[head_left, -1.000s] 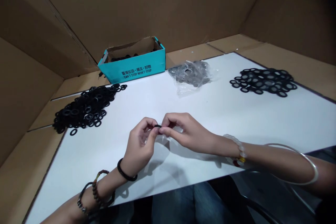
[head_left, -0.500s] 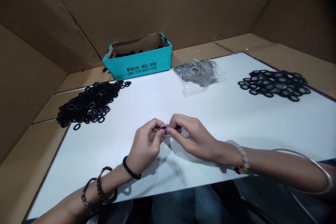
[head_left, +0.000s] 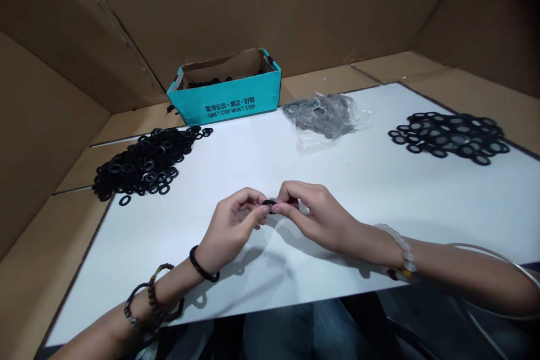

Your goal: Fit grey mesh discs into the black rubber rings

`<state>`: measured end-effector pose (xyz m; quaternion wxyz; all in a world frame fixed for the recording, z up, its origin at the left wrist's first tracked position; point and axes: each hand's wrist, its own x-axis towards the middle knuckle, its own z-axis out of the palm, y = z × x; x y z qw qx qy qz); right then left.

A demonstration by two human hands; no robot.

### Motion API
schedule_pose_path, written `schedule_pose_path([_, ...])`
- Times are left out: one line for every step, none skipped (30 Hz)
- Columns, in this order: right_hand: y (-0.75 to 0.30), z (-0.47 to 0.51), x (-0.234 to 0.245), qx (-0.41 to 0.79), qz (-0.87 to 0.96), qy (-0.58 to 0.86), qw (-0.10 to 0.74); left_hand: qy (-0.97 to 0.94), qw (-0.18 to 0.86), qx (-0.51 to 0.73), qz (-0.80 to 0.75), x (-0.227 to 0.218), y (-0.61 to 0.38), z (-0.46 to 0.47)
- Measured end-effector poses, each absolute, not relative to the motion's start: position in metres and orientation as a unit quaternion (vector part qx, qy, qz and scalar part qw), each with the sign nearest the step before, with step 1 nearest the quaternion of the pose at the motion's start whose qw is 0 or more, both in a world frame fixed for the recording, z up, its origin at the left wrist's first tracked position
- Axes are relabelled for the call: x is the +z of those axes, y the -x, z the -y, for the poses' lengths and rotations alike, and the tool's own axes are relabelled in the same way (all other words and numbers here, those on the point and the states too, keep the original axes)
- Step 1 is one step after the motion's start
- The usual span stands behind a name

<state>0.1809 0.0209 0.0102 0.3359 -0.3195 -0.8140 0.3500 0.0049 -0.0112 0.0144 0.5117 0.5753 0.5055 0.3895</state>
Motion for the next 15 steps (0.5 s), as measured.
schedule_pose_path([-0.1809, -0.0221, 0.0108, 0.348, 0.816, 0.317, 0.335, -0.57, 0.517, 0.39, -0.506, 0.015, -0.0048, 0.0103])
schedule_pose_path([-0.1809, -0.0231, 0.0115, 0.347, 0.819, 0.315, 0.332, -0.567, 0.518, 0.392, -0.507, 0.0158, -0.0048, 0.0095])
schedule_pose_path([-0.1809, -0.0238, 0.0123, 0.348, 0.821, 0.316, 0.325, -0.563, 0.519, 0.392, -0.51, 0.0166, -0.005, 0.0089])
schedule_pose_path([-0.1808, -0.0242, 0.0131, 0.349, 0.823, 0.32, 0.315, -0.558, 0.522, 0.392, -0.512, 0.0175, -0.0053, 0.0083])
schedule_pose_path([-0.1807, -0.0244, 0.0137, 0.351, 0.823, 0.326, 0.304, -0.553, 0.525, 0.393, -0.514, 0.0185, -0.0056, 0.0079])
schedule_pose_path([-0.1806, -0.0244, 0.014, 0.354, 0.826, 0.33, 0.29, -0.548, 0.528, 0.395, -0.515, 0.0194, -0.006, 0.0075])
schedule_pose_path([-0.1804, -0.0243, 0.0139, 0.356, 0.83, 0.327, 0.276, -0.543, 0.531, 0.399, -0.515, 0.0203, -0.0063, 0.0071])
schedule_pose_path([-0.1801, -0.0242, 0.0133, 0.356, 0.837, 0.321, 0.264, -0.539, 0.532, 0.404, -0.514, 0.021, -0.0066, 0.0068])
schedule_pose_path([-0.1796, -0.024, 0.0124, 0.352, 0.845, 0.311, 0.256, -0.535, 0.532, 0.41, -0.513, 0.0215, -0.007, 0.0065])
schedule_pose_path([-0.179, -0.0239, 0.0113, 0.344, 0.853, 0.299, 0.254, -0.532, 0.532, 0.415, -0.512, 0.0217, -0.0074, 0.0064])
schedule_pose_path([-0.1784, -0.0237, 0.0102, 0.333, 0.86, 0.288, 0.259, -0.528, 0.533, 0.42, -0.51, 0.0218, -0.0078, 0.0063])
schedule_pose_path([-0.1777, -0.0236, 0.0092, 0.319, 0.866, 0.277, 0.268, -0.524, 0.537, 0.422, -0.509, 0.0217, -0.0081, 0.0063])
schedule_pose_path([-0.1772, -0.0233, 0.0085, 0.307, 0.87, 0.265, 0.282, -0.519, 0.545, 0.421, -0.507, 0.0217, -0.0083, 0.0065])
schedule_pose_path([-0.1768, -0.0231, 0.0084, 0.299, 0.872, 0.252, 0.295, -0.514, 0.554, 0.417, -0.505, 0.0218, -0.0085, 0.0069])
schedule_pose_path([-0.1767, -0.0227, 0.0087, 0.295, 0.873, 0.238, 0.308, -0.511, 0.563, 0.412, -0.502, 0.0221, -0.0085, 0.0074])
